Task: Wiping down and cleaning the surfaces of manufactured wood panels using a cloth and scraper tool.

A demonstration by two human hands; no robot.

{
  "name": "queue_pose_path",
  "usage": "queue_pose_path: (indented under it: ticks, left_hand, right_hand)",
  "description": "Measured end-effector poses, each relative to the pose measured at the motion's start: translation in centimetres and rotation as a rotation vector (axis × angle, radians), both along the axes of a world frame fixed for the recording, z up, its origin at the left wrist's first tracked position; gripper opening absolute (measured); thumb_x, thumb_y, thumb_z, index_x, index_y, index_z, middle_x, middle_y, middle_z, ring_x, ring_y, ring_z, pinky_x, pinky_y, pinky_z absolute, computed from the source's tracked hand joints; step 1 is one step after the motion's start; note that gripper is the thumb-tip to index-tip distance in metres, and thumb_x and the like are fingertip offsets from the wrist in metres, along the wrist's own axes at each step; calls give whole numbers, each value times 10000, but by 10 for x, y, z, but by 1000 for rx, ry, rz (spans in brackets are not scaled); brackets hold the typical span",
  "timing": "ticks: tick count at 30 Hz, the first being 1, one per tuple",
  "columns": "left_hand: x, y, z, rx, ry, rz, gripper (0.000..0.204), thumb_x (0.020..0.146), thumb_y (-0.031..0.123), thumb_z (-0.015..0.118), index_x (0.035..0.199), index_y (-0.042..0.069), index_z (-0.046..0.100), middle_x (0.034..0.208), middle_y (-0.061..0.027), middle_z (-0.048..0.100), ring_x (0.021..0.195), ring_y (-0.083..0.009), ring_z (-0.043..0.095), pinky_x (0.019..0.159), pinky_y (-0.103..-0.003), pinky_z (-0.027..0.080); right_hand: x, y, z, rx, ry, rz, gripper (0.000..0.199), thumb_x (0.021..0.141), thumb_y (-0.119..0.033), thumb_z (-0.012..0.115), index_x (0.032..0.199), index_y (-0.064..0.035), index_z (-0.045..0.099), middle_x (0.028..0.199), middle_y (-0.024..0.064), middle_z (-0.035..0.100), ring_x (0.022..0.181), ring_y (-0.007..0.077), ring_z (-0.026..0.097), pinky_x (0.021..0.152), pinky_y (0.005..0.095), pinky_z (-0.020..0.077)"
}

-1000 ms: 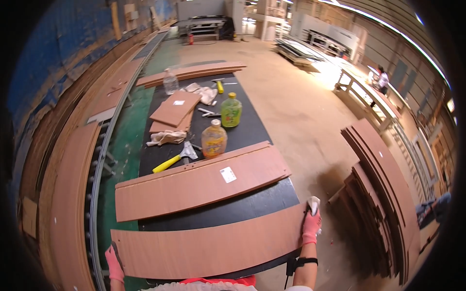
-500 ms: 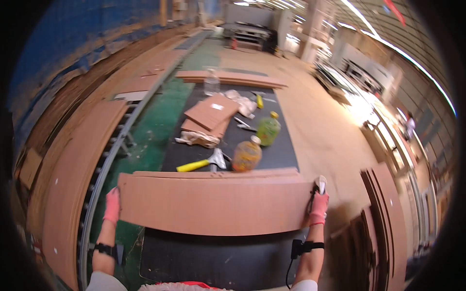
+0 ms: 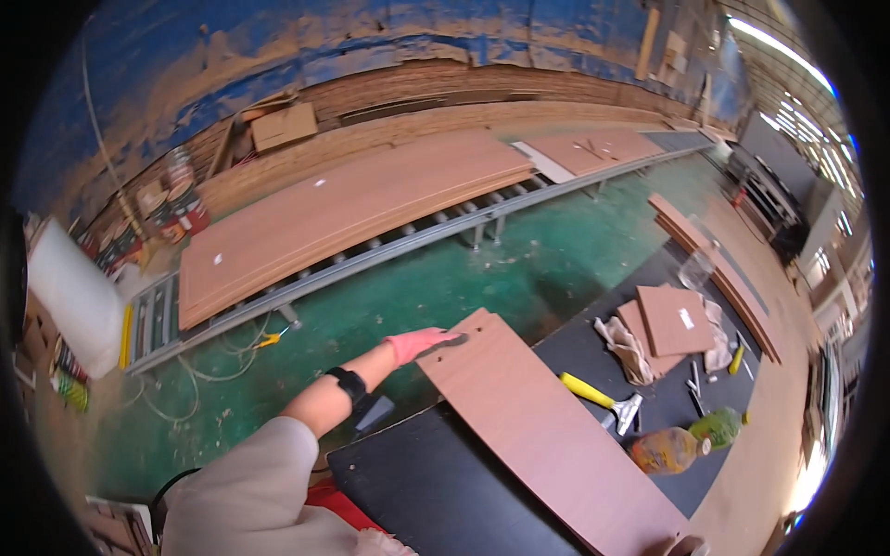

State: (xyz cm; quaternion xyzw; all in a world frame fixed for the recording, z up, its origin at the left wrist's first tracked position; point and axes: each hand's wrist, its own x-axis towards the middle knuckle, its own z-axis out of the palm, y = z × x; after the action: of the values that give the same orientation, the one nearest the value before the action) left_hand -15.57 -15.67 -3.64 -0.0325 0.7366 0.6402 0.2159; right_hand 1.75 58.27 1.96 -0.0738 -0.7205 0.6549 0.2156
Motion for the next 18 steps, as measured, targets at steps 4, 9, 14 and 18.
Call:
queue_pose_path:
  ticks: [4, 9, 14, 18]
  left_hand:
    - [-7, 18, 22, -119, 18, -31, 541, 917, 448, 410, 1155, -27, 511, 1177, -80, 517, 1081, -189, 448, 926, -291, 316]
    - [-36, 37, 11, -172, 60, -63, 548, 902, 463, 444, 1106, -36, 545, 1061, -110, 591, 981, -201, 517, 877, -324, 358]
    - [-77, -11, -105, -79, 302, 0, 653, 880, 525, 431, 1195, -43, 497, 1168, -187, 562, 1094, -285, 510, 940, -368, 348]
    - [-3, 25, 26, -223, 180, 438, 586, 869, 461, 458, 1224, -6, 477, 1212, -223, 521, 1169, -359, 460, 957, -392, 382]
  right_hand:
    - [39, -179, 69, 163, -125, -436, 226, 872, -224, 489, 869, -29, 603, 779, 134, 580, 720, 245, 572, 616, 320, 501]
    - [43, -172, 66, 1468, 71, -434, 287, 874, -337, 561, 890, -54, 607, 869, 74, 606, 737, 208, 576, 647, 304, 502]
    - [31, -232, 102, 18, -120, -318, 145, 819, -108, 533, 677, -79, 532, 660, -38, 430, 570, 77, 383, 487, 215, 323]
    - [47, -213, 80, -70, -211, -288, 76, 840, -97, 549, 831, -26, 574, 788, 25, 516, 674, 110, 480, 571, 234, 450]
